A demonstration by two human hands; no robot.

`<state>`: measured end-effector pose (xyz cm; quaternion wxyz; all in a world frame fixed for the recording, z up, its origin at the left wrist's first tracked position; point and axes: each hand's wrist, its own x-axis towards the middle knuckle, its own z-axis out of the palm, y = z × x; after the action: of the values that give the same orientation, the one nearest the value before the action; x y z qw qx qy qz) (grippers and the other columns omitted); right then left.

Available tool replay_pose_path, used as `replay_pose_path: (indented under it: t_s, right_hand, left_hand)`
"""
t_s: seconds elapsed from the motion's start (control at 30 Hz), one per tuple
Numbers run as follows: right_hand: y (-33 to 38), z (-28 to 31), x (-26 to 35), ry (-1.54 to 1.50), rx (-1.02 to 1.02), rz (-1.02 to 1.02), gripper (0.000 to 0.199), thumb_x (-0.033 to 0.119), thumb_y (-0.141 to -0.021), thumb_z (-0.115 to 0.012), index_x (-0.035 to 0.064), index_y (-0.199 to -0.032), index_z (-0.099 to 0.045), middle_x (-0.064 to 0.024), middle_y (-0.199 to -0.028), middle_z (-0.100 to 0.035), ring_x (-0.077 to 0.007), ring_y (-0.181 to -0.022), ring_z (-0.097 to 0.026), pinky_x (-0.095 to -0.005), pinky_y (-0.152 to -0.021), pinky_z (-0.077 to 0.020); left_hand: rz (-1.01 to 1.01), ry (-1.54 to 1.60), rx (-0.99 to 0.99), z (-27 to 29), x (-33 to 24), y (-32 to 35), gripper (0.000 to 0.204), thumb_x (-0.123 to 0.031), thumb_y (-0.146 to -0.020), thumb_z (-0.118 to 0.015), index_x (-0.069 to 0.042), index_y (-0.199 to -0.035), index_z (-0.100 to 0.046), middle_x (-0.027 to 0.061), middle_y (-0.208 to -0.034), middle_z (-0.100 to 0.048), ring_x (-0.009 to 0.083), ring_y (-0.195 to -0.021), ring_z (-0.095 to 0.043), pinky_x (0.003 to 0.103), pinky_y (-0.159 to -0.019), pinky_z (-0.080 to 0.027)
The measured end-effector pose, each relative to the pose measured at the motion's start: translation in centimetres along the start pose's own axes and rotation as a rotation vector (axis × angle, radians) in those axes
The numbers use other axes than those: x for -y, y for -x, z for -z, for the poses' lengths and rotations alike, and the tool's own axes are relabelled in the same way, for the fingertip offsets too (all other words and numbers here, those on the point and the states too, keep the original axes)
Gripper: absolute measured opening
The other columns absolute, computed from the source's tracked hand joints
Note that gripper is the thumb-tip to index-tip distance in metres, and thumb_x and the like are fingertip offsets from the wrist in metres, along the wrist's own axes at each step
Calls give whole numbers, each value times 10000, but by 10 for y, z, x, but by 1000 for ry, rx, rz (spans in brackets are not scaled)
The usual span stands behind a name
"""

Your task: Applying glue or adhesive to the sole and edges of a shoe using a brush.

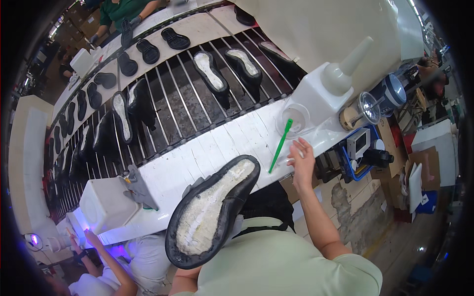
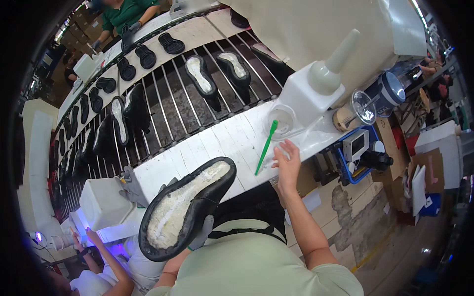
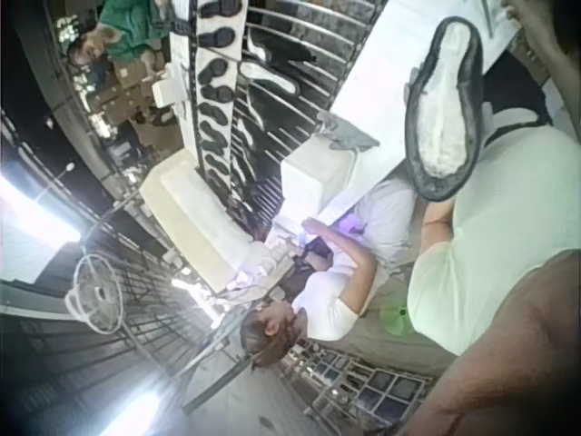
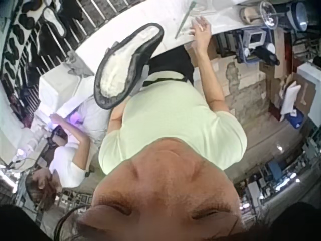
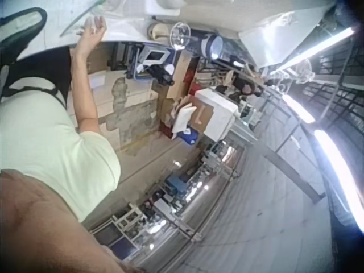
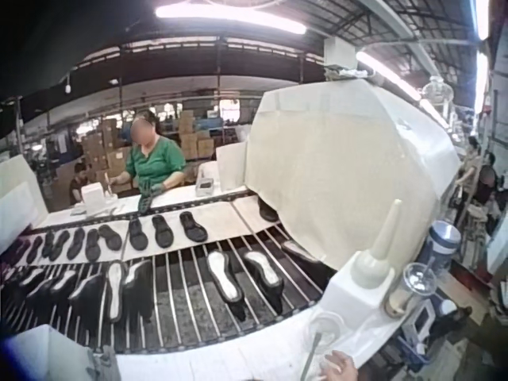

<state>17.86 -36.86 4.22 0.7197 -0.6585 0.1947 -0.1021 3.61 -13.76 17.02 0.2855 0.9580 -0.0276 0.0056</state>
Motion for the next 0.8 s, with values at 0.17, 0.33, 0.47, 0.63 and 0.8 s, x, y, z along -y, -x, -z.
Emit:
replay_pose_path:
  t_s: [0.17,0.33,0.47,0.63,0.8]
  right_hand:
    - [-14,-5,-21,-126,240,-290,318,99,-886,-654,-17,-1163,-550,-80,-916,-664,-74,-666,-541,-197,-516,-398]
    - [-22,-1,14,0,199,-64,178,64,-861,-663,-23,-1014,-633,-52,-851,-670,-89,-745,-584,-215,-660,-432]
    - [-70,26,47,465,267,204,219,72,-832,-669,-38,-1021,-651,-102,-866,-699,-162,-770,-638,-284,-730,-476]
    - [-63,18,82,1204,222,466,178,95,-812,-661,-12,-950,-631,-182,-888,-675,-323,-760,-661,-397,-700,-506]
    - [-73,8,76,1599,255,561,107,91,-812,-629,23,-887,-594,-177,-885,-649,-364,-754,-656,-459,-680,-505]
  left_hand:
    - [7,-128,7,-4,-3,-11,531,-303,-857,-589,-146,-1356,-495,81,-1376,-503,295,-1293,-423,459,-1133,-237]
    - [27,-273,-25,-13,1,-26,538,-313,-884,-551,-148,-1386,-450,77,-1391,-487,294,-1297,-420,449,-1140,-232]
    - [75,-166,-258,-44,26,-37,539,-343,-883,-564,-148,-1376,-462,67,-1343,-540,270,-1279,-445,456,-1138,-232]
    - [85,-339,-256,-45,27,-39,563,-355,-864,-574,-129,-1370,-475,81,-1381,-496,231,-1320,-397,436,-1151,-174]
    - [90,-416,-135,-23,13,-30,553,-379,-872,-559,-164,-1375,-484,64,-1365,-516,283,-1313,-399,457,-1146,-203]
